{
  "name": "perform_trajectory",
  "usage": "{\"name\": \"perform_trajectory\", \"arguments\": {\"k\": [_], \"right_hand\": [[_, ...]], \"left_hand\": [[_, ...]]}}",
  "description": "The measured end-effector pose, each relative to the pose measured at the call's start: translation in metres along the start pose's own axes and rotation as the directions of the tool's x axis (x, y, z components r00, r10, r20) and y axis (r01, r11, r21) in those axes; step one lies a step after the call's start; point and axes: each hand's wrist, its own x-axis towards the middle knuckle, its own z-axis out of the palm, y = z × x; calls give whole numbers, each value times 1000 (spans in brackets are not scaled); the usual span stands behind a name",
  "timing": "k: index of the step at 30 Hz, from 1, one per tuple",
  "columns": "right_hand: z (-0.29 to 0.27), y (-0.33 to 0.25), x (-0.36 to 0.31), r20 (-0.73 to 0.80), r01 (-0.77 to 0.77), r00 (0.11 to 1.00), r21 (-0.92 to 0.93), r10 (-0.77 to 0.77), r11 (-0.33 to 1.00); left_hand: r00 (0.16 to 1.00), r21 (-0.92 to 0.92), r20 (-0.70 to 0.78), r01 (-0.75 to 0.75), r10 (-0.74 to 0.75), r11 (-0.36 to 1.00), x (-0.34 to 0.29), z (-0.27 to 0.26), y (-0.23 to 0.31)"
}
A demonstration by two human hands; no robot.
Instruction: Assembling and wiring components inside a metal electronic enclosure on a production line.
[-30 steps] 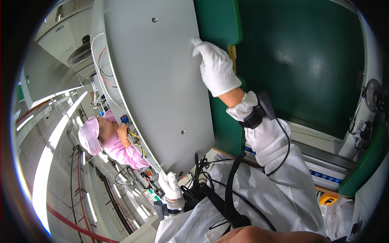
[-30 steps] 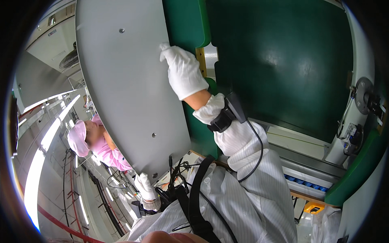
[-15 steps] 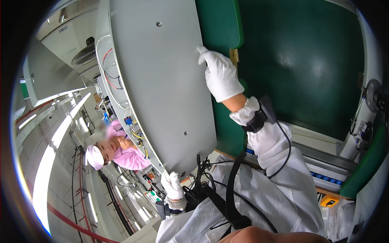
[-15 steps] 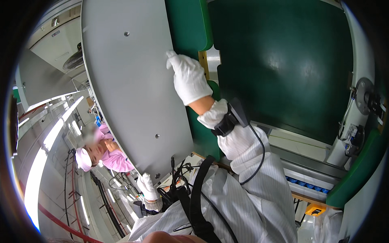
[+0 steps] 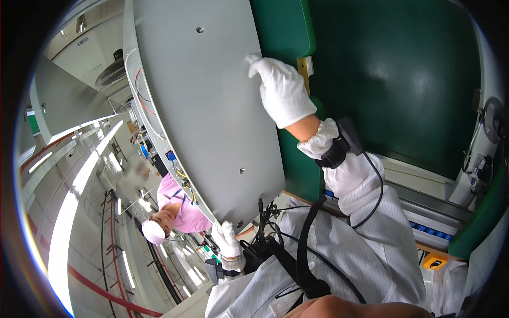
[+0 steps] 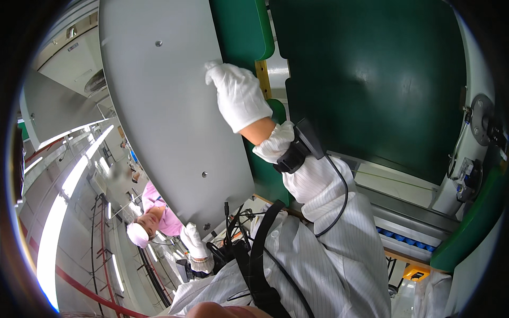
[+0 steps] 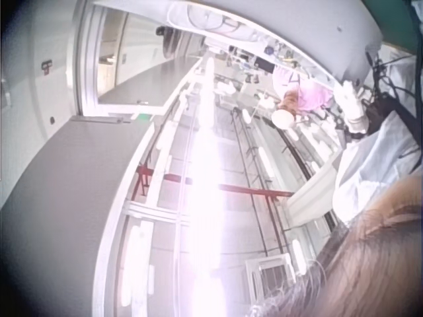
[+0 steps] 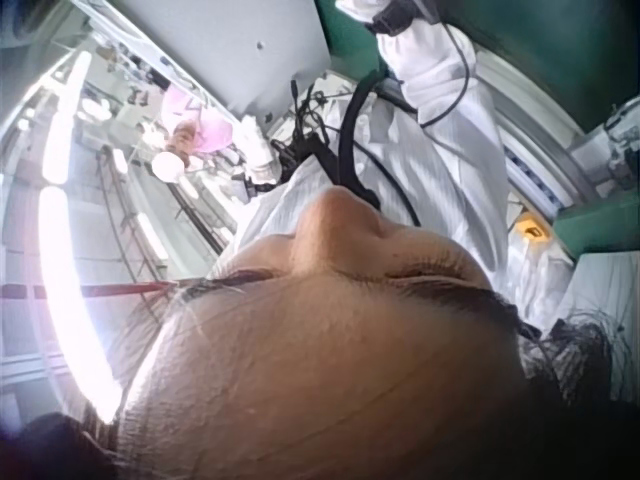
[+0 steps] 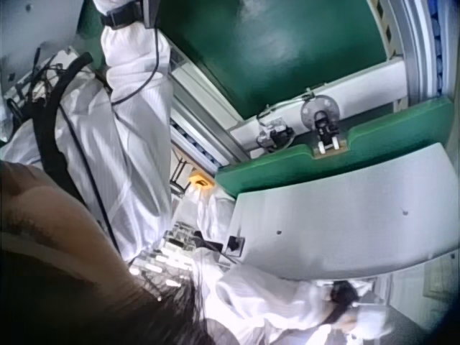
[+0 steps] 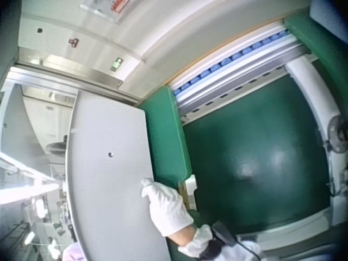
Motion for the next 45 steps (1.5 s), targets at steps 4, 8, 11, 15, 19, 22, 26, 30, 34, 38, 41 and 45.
{"name": "perform_trajectory", "arguments": {"k": [4, 8, 11, 15, 19, 22, 26, 30, 34, 38, 41, 45], "right_hand": [[-2, 8, -3, 54, -67, 996, -85, 71, 994], [-3, 6, -6, 148, -93, 983, -106, 108, 990], [1, 10, -7, 22, -34, 999, -65, 35, 997], [1, 11, -9, 41, -49, 998, -61, 51, 997], [6, 12, -6, -14, -3, 1000, -55, 2, 999], [1, 7, -11, 44, -22, 999, -45, 24, 999], [7, 7, 2, 6, 9, 1000, -24, -9, 1000], [7, 6, 2, -27, 8, 1000, -39, -9, 999], [9, -7, -10, 64, -70, 996, 79, 65, 994], [16, -10, 9, 107, -196, 978, 182, 178, 964], [33, -5, -5, 53, -144, 989, 96, 140, 985], [41, -30, -20, 69, -86, 993, -125, 95, 988]], "left_hand": [[998, -1, -55, -40, 40, 999, 2, 8, -2], [999, -14, 31, 19, -18, 1000, 3, 1, -10], [1000, -2, 16, -11, 11, 1000, 2, 0, -13], [1000, 55, 6, -1, 0, 998, 1, 2, -7], [996, -22, -84, 14, -16, 1000, 1, 7, -10], [999, 19, -44, -22, 23, 1000, 1, 4, -9], [999, -7, -46, 8, -8, 1000, -1, 3, -11], [995, 47, -96, -20, 24, 999, 6, 10, 5], [994, 66, -67, -79, 84, 995, 11, 12, 14], [993, 48, -78, -90, 94, 995, 9, 14, 21], [974, 71, -152, -161, 170, 984, 15, 21, 27], [983, 8, -123, -137, 137, 991, 21, 24, 37]]}}
